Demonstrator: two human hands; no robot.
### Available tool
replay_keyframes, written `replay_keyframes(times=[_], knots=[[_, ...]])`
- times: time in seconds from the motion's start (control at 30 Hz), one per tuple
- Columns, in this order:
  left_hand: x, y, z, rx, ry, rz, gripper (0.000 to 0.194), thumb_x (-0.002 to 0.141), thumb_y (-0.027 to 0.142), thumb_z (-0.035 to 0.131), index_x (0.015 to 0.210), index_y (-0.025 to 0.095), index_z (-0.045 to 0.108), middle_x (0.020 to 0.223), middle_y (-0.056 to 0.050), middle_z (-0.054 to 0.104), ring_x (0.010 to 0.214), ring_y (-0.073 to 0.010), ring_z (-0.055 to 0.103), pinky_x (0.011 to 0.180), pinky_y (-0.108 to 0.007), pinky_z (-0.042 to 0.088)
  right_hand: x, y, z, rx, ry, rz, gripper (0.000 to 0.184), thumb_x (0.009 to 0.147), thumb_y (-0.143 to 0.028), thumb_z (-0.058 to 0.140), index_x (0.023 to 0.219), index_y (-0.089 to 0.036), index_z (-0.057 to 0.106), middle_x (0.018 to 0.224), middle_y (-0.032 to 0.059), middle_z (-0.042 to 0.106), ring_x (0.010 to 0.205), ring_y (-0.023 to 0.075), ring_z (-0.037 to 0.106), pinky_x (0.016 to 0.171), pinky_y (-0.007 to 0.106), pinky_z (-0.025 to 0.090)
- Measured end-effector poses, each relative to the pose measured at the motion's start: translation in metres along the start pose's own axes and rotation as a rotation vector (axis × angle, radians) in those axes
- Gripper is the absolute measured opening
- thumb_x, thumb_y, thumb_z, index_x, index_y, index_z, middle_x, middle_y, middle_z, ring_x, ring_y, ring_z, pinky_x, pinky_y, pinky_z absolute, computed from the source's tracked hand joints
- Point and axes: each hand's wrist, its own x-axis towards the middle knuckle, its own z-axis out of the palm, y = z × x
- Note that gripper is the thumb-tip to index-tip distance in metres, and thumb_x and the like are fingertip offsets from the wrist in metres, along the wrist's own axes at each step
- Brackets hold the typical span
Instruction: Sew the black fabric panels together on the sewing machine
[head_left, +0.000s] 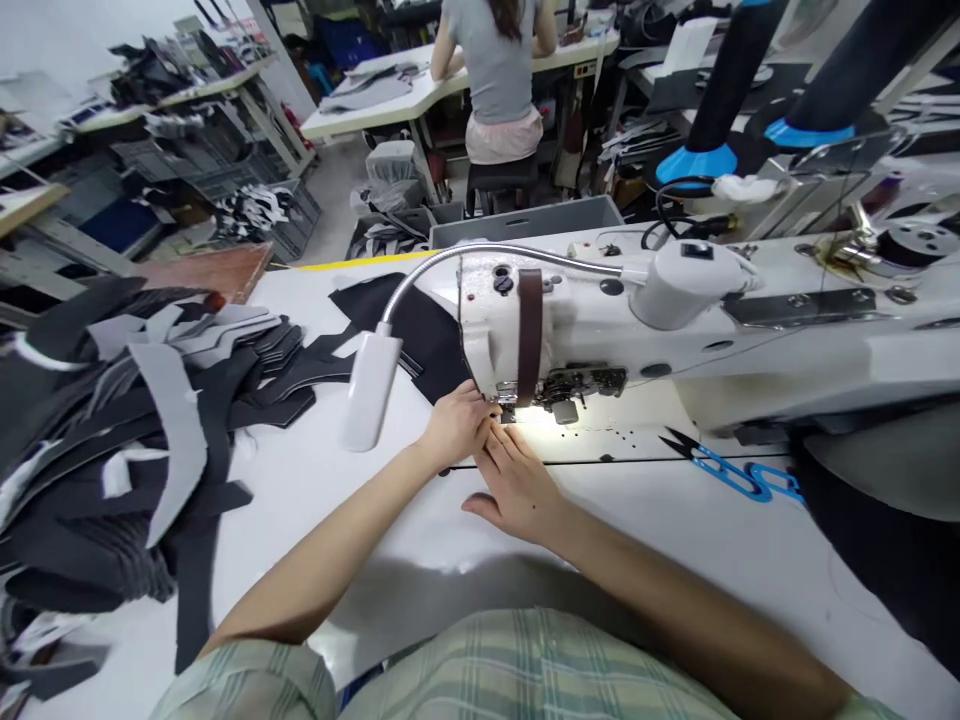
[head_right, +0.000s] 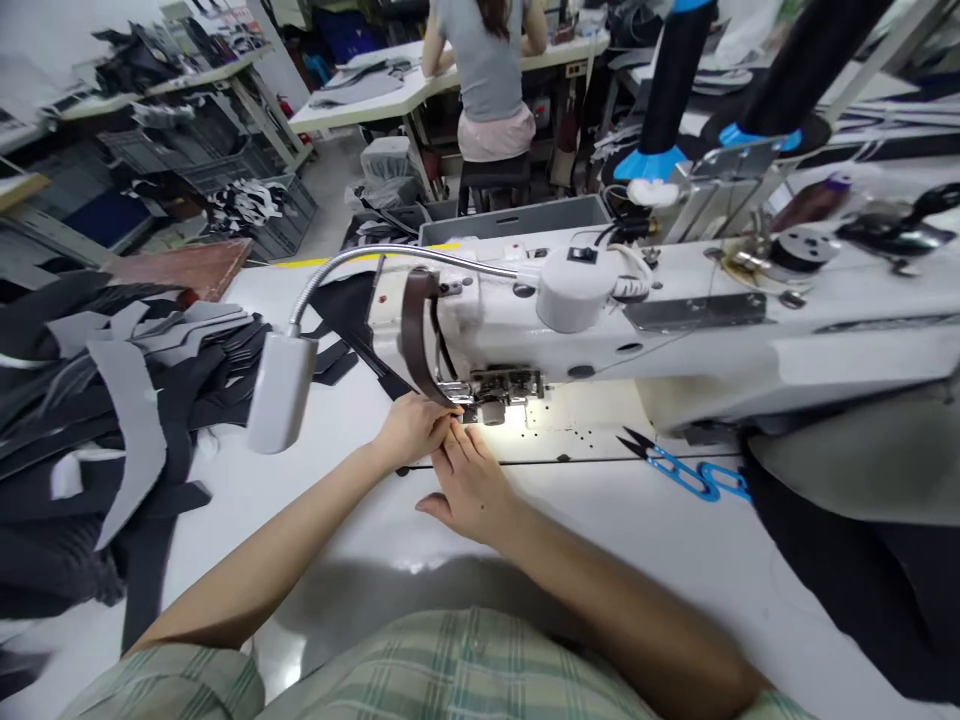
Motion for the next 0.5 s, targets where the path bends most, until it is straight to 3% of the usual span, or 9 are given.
replay_keyframes(times=[0.17, 0.2, 0.27, 0.3, 0.37, 0.47, 0.5], knots=[[-0.007, 0.001, 0.0, -0.082, -0.035, 0.117, 0.027, 0.074, 0.008, 0.051, 0.091, 0.018, 0.069, 0.093, -0.006, 0.07, 0.096, -0.0171, 0.061, 0.092, -0.03, 0.048, -0.012, -0.002, 0.011, -0.136, 0.126, -0.079, 0.057, 0.091, -0.046, 0.045, 0.13, -0.004, 0.046, 0.134, 0.0243, 0.049, 0.126, 0.0351, 0.044, 0.1, 0.05, 0.039], [-0.01, -0.008, -0.006, -0.089, -0.011, 0.145, 0.027, 0.075, 0.01, 0.051, 0.095, 0.018, 0.068, 0.104, -0.007, 0.069, 0.103, -0.017, 0.059, 0.095, -0.029, 0.047, -0.015, 0.001, 0.015, -0.163, 0.183, -0.11, 0.055, 0.093, -0.044, 0.041, 0.133, -0.005, 0.043, 0.133, 0.0234, 0.05, 0.124, 0.0347, 0.046, 0.097, 0.05, 0.041], [-0.023, -0.042, -0.03, -0.053, 0.112, 0.058, 0.03, 0.078, 0.016, 0.052, 0.106, 0.018, 0.065, 0.124, -0.009, 0.06, 0.115, -0.0186, 0.054, 0.099, -0.031, 0.045, -0.016, 0.011, 0.024, -0.199, 0.258, -0.175, 0.057, 0.094, -0.046, 0.036, 0.135, -0.006, 0.039, 0.132, 0.0236, 0.05, 0.123, 0.0356, 0.047, 0.095, 0.05, 0.042], [-0.036, -0.064, -0.049, -0.014, 0.191, -0.057, 0.032, 0.08, 0.019, 0.053, 0.11, 0.018, 0.063, 0.13, -0.009, 0.056, 0.119, -0.0198, 0.052, 0.1, -0.032, 0.044, -0.016, 0.016, 0.027, -0.219, 0.28, -0.204, 0.058, 0.094, -0.047, 0.034, 0.136, -0.006, 0.038, 0.131, 0.0245, 0.05, 0.121, 0.0368, 0.048, 0.093, 0.051, 0.043], [-0.078, -0.115, -0.094, 0.089, 0.336, -0.411, 0.034, 0.083, 0.025, 0.052, 0.115, 0.018, 0.06, 0.129, -0.009, 0.057, 0.12, -0.0217, 0.051, 0.102, -0.036, 0.043, -0.012, 0.024, 0.03, -0.252, 0.304, -0.27, 0.06, 0.094, -0.047, 0.033, 0.136, -0.004, 0.037, 0.128, 0.0266, 0.052, 0.116, 0.0382, 0.052, 0.089, 0.051, 0.045], [-0.16, -0.189, -0.163, 0.245, 0.377, -1.051, 0.04, 0.085, 0.031, 0.05, 0.122, 0.017, 0.054, 0.128, -0.009, 0.057, 0.12, -0.0222, 0.05, 0.104, -0.037, 0.039, 0.002, 0.023, 0.027, -0.259, 0.32, -0.35, 0.062, 0.094, -0.047, 0.034, 0.138, -0.003, 0.034, 0.123, 0.0268, 0.055, 0.108, 0.0367, 0.057, 0.081, 0.046, 0.05], [-0.188, -0.211, -0.182, 0.274, 0.391, -1.177, 0.042, 0.086, 0.031, 0.047, 0.123, 0.012, 0.053, 0.13, -0.015, 0.055, 0.122, -0.0262, 0.049, 0.104, -0.041, 0.039, 0.011, 0.02, 0.025, -0.254, 0.326, -0.355, 0.062, 0.094, -0.047, 0.035, 0.139, -0.004, 0.034, 0.124, 0.0262, 0.054, 0.108, 0.0362, 0.058, 0.08, 0.045, 0.051]])
